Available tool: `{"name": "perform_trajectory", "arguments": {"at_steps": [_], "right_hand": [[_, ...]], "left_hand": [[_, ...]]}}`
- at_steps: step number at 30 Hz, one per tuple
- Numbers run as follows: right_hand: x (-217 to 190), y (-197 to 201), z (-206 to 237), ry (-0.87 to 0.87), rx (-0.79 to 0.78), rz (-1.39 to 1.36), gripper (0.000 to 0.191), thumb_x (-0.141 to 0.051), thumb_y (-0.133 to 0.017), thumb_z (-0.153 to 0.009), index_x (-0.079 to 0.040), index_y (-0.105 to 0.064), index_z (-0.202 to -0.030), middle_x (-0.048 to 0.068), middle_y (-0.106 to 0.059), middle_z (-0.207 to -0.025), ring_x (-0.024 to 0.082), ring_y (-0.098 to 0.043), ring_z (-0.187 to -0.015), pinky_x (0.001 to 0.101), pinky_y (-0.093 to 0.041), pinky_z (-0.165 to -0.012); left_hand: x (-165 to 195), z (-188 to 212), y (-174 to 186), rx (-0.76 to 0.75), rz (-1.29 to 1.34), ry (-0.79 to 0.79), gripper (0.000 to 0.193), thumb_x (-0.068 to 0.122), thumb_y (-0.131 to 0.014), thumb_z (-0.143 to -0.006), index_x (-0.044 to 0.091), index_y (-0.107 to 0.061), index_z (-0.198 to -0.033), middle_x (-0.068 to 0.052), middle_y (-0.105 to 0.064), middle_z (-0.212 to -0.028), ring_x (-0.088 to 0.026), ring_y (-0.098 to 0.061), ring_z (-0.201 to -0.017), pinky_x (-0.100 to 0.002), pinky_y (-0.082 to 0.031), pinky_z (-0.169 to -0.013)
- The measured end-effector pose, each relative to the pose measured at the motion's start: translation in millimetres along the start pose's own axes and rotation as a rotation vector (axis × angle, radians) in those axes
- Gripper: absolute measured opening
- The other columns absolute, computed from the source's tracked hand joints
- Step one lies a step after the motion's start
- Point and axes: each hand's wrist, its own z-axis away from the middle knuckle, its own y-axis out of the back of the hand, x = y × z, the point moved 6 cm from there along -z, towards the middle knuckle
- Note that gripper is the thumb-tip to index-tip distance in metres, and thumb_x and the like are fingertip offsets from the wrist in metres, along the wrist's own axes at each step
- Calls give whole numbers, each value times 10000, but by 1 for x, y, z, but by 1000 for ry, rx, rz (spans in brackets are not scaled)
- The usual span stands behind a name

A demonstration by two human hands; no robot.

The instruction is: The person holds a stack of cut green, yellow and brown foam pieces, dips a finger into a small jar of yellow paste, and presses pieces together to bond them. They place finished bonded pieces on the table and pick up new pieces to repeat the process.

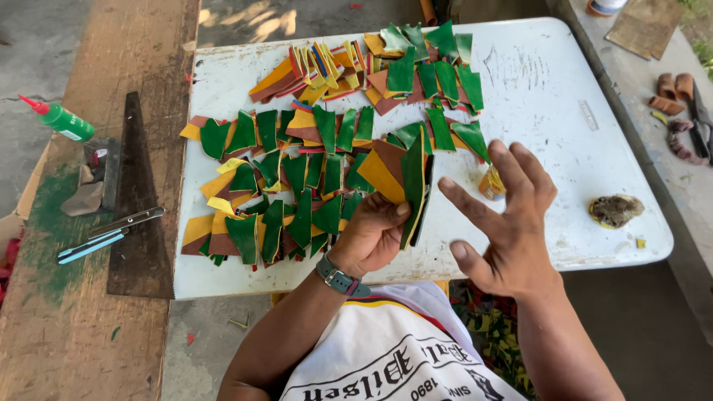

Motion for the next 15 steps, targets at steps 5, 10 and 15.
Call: {"name": "perform_trajectory", "arguments": {"at_steps": [5,10,15], "right_hand": [[5,0,-7,52,-20,43,614,-539,-545,-923,-175,-704,-1392,227,-345,-1623,438,-301,-1480,563,-208,-1239],[2,-11,1,113,-52,-128,635,-538,-547,-914,-148,-662,-1402,254,-324,-1620,453,-276,-1498,580,-193,-1264],[-14,-22,24,212,15,-94,567,-536,-611,-909,-194,-691,-1353,215,-331,-1600,414,-284,-1481,562,-216,-1236]], "left_hand": [[-2,4,-3,-78,19,60,252,-64,-660,-1005,1,-650,-1248,-126,-716,-1267,-187,-701,-1175,-315,-580,-1045],[-2,2,5,-28,33,26,207,-40,-669,-1001,15,-654,-1200,-104,-740,-1184,-177,-733,-1074,-300,-622,-925],[-5,0,7,10,63,51,95,-4,-667,-1017,41,-658,-1100,-94,-755,-1052,-182,-763,-914,-289,-640,-714]]}}
